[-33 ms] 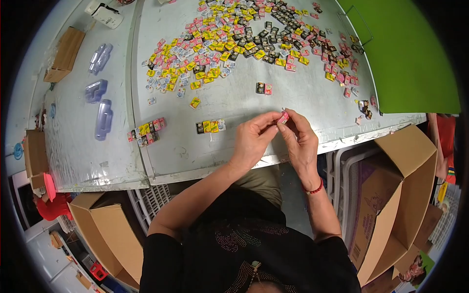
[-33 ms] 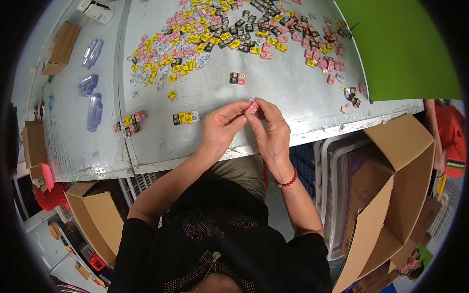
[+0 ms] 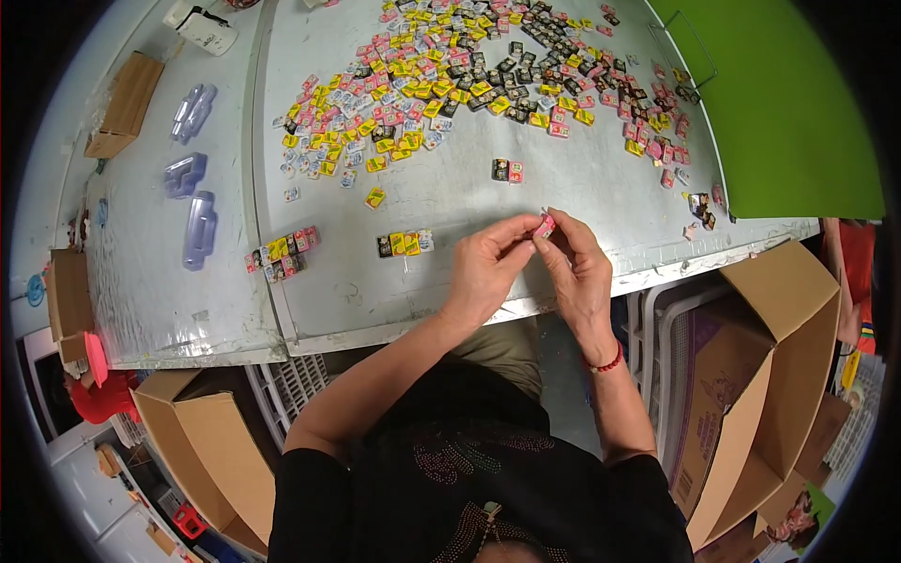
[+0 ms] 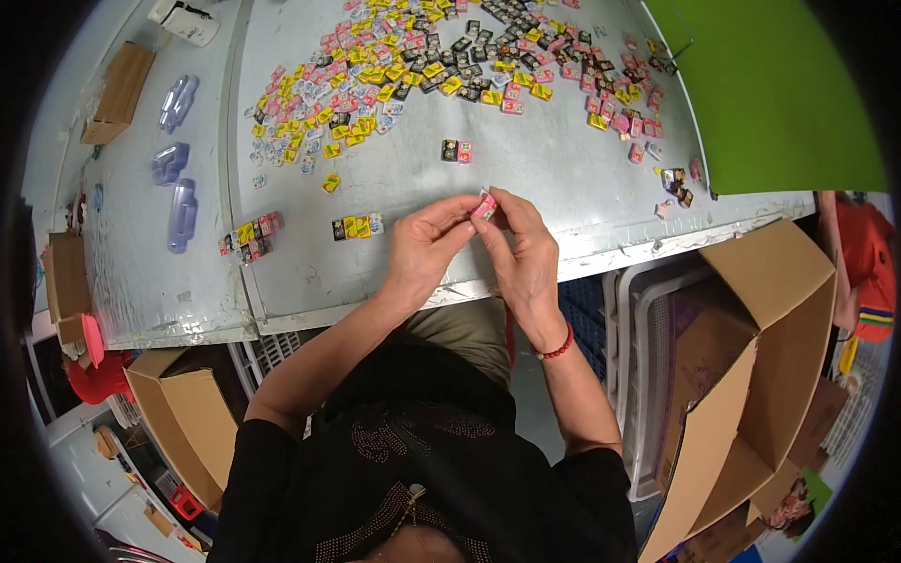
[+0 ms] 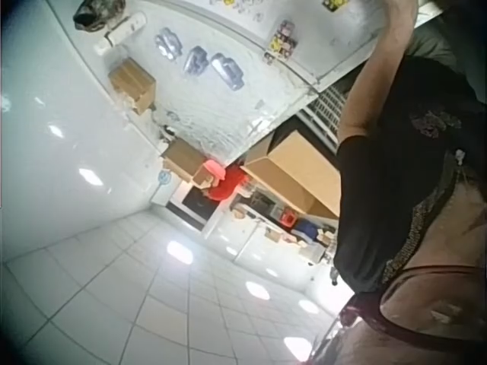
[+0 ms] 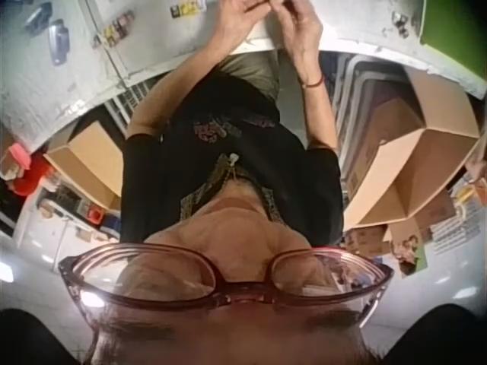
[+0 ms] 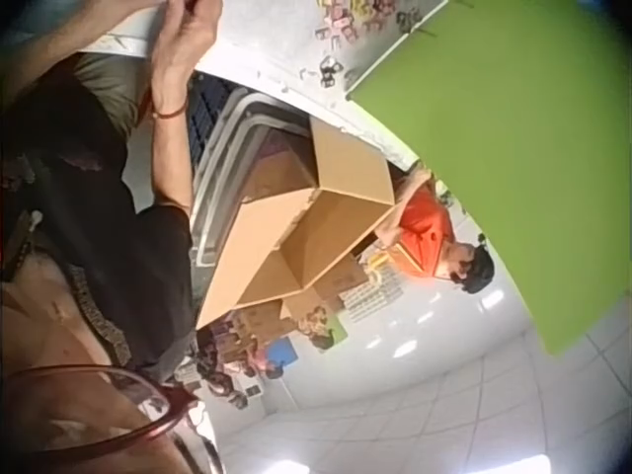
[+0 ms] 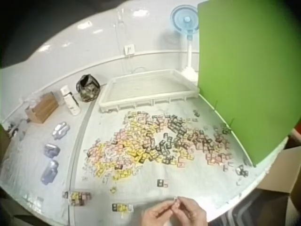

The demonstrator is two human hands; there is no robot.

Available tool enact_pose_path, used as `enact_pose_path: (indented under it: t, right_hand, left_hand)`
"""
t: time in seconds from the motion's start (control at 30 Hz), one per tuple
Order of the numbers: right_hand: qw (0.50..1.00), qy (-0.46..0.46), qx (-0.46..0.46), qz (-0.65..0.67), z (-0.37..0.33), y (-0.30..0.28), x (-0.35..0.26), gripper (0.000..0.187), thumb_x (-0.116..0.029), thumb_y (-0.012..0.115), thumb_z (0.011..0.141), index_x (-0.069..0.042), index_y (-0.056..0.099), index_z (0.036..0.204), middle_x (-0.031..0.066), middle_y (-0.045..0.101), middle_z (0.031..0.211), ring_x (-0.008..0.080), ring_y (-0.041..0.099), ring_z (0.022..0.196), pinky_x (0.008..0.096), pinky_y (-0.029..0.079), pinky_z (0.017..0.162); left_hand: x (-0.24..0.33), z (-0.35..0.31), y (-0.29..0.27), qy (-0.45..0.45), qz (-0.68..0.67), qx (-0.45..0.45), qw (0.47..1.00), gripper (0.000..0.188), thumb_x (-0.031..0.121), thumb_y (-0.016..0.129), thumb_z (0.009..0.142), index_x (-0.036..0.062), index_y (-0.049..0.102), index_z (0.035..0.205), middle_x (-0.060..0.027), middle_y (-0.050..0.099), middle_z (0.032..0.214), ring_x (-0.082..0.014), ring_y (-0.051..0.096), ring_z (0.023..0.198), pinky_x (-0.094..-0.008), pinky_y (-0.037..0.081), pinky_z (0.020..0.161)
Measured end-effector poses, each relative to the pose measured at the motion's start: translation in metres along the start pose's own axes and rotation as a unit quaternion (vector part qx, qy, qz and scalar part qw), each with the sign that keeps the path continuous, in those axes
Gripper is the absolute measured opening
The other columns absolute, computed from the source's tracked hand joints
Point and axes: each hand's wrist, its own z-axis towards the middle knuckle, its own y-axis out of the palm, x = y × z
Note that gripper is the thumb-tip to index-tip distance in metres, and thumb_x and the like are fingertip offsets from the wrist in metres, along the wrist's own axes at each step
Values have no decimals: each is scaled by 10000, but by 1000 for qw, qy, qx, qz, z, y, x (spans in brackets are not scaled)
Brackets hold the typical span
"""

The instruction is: Sorting small colorful plastic toy components and arranging them into a clear plastic tray.

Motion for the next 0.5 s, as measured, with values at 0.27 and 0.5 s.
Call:
enact_pose_path:
  t: [0.27,0.5]
  right_hand:
    - [988,-97,32,-118,11,0,14,304,-55,656,881,-2,603,1176,127,634,1023,197,642,880,295,520,747]
    - [957,-195,32,-213,31,-2,28,290,-35,695,826,-16,629,1108,141,632,1028,278,636,880,325,524,737]
  left_hand:
    - [0,7,7,-68,-16,-2,998,291,34,575,911,-42,602,1190,-97,685,1079,-106,635,942,-251,510,812]
    - [3,33,-20,-41,114,-45,992,260,39,584,900,-42,587,1147,-130,684,1039,-177,663,879,-305,526,758]
